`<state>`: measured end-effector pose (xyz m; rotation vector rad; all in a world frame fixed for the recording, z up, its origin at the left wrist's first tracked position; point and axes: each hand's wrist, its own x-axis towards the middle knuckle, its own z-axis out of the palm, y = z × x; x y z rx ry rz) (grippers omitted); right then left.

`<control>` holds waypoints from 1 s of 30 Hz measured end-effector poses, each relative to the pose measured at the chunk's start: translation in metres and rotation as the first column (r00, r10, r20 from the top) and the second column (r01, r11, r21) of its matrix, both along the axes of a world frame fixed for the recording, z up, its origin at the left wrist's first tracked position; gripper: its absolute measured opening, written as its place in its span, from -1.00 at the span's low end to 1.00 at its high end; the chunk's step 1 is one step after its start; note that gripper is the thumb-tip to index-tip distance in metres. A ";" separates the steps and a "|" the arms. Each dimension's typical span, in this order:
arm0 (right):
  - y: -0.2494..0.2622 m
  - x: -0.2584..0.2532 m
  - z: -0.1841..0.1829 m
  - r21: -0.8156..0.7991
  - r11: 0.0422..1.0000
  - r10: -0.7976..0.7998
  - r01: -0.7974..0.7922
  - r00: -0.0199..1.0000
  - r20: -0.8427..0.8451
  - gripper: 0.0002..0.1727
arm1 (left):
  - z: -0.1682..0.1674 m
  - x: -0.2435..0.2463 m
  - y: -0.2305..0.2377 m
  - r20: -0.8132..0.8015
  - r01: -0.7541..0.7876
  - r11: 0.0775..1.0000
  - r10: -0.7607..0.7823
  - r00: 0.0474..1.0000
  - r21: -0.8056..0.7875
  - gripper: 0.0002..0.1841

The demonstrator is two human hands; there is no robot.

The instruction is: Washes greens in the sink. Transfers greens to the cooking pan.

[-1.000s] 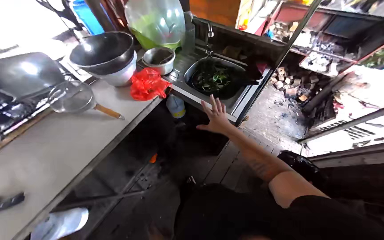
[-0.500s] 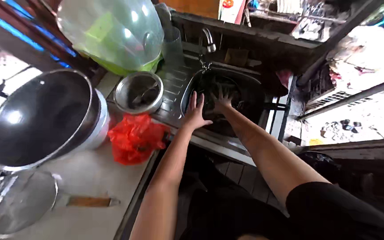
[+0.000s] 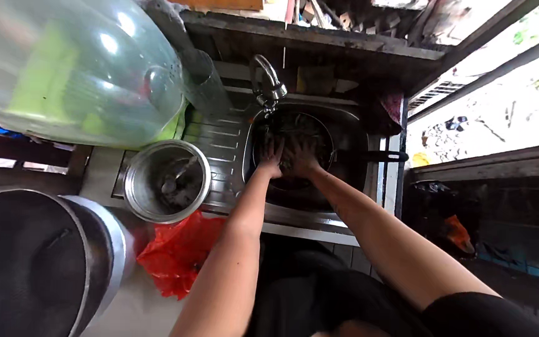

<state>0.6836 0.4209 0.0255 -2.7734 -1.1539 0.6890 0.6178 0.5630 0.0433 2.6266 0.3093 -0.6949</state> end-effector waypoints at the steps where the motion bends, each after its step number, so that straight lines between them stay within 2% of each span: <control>1: 0.002 0.002 -0.001 -0.012 1.000 0.001 -0.001 1.000 0.009 0.25 | 0.000 0.002 0.002 -0.003 0.004 1.000 -0.004 1.000 0.001 0.47; 4: 0.003 0.006 0.010 -0.059 0.998 0.026 -0.028 0.999 -0.027 0.23 | 0.003 0.002 0.003 -0.001 0.013 1.000 -0.013 1.000 0.005 0.45; 6: -0.003 0.012 0.037 -0.070 0.994 0.076 -0.081 0.994 -0.076 0.18 | 0.018 -0.003 -0.002 -0.002 0.009 0.999 -0.009 1.000 0.040 0.50; 9: -0.014 0.027 0.081 0.061 0.998 0.039 -0.032 0.994 -0.105 0.14 | 0.040 -0.011 -0.004 -0.011 -0.055 0.995 0.056 0.998 0.078 0.63; 11: -0.016 0.036 0.081 0.120 0.985 -0.110 0.127 0.984 -0.138 0.28 | 0.036 -0.012 0.001 -0.021 -0.118 0.992 0.119 0.993 0.037 0.66; 14: -0.002 0.032 0.063 0.068 0.920 -0.353 0.386 0.892 -0.283 0.55 | 0.017 -0.007 0.008 -0.009 -0.134 0.989 0.134 0.991 -0.060 0.62; 19: 0.017 0.012 0.057 -0.007 0.906 -0.394 0.422 0.841 -0.371 0.68 | 0.008 0.000 0.013 0.074 -0.190 0.947 0.215 0.974 -0.258 0.48; 21: 0.012 0.010 0.051 0.110 0.861 -0.409 0.497 0.803 -0.433 0.60 | 0.002 0.000 0.012 0.158 -0.167 0.918 0.236 0.959 -0.359 0.37; 23: 0.009 0.004 0.044 0.287 0.748 -0.380 0.598 0.741 -0.554 0.48 | -0.009 -0.002 0.013 0.303 -0.079 0.880 0.244 0.921 -0.468 0.24; 25: 0.004 0.000 0.044 0.446 0.646 -0.298 0.619 0.743 -0.600 0.44 | 0.000 -0.004 0.011 0.402 -0.011 0.828 0.284 0.871 -0.561 0.16; 27: -0.005 -0.001 0.056 0.591 0.602 -0.227 0.538 0.824 -0.519 0.42 | 0.020 -0.004 0.008 0.453 0.010 0.811 0.316 0.834 -0.585 0.10; 30: -0.023 -0.007 0.093 0.768 0.543 -0.182 0.341 0.940 -0.288 0.39 | 0.065 -0.007 0.003 0.541 0.081 0.853 0.252 0.802 -0.516 -0.02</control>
